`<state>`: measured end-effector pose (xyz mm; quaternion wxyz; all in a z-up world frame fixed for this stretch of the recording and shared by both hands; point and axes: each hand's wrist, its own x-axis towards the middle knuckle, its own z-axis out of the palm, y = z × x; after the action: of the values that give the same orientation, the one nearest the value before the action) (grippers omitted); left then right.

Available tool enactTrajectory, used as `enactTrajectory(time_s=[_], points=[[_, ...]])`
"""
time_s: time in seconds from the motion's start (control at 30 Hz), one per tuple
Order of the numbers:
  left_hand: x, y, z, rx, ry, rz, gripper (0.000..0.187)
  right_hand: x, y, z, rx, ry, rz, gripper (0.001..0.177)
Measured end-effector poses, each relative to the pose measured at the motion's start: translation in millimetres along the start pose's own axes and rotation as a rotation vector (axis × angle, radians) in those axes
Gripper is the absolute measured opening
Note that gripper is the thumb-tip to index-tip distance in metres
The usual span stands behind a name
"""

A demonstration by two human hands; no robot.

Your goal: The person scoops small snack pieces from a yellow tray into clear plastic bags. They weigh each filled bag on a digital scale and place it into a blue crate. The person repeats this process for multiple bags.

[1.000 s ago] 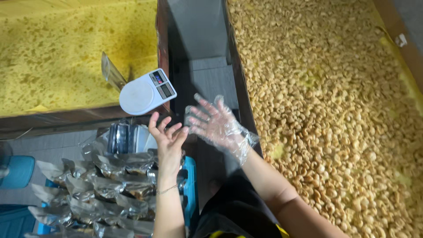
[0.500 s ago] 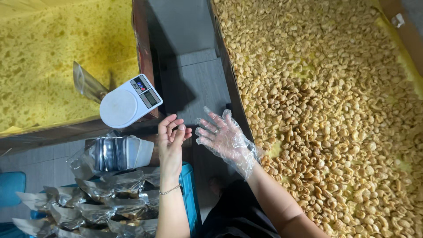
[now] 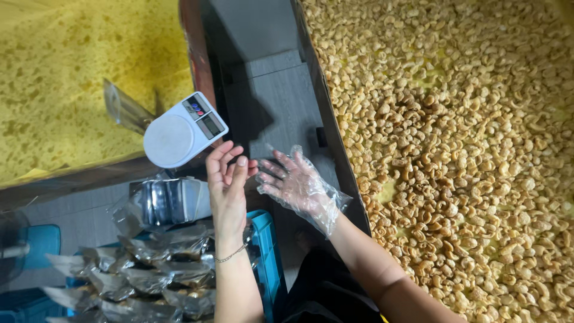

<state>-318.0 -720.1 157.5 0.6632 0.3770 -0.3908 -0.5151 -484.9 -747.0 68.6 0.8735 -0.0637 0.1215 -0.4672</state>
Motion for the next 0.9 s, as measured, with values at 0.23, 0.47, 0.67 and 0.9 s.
enactTrajectory(time_s=[0.23, 0.47, 0.67, 0.9], points=[[-20, 36, -82, -0.212, 0.195, 0.089, 0.039, 41, 30, 60, -0.120, -0.197, 0.143, 0.073], [-6, 39, -116, -0.033, 0.340, 0.187, 0.049, 107, 35, 66, -0.108, -0.155, 0.235, 0.068], [48, 47, -109, 0.119, 0.483, 0.159, 0.057, 202, -12, 90, -0.141, -0.209, 0.332, 0.061], [131, 53, -118, 0.066, 0.746, 0.302, 0.043, 303, -54, 150, -0.274, -0.290, 0.474, 0.070]])
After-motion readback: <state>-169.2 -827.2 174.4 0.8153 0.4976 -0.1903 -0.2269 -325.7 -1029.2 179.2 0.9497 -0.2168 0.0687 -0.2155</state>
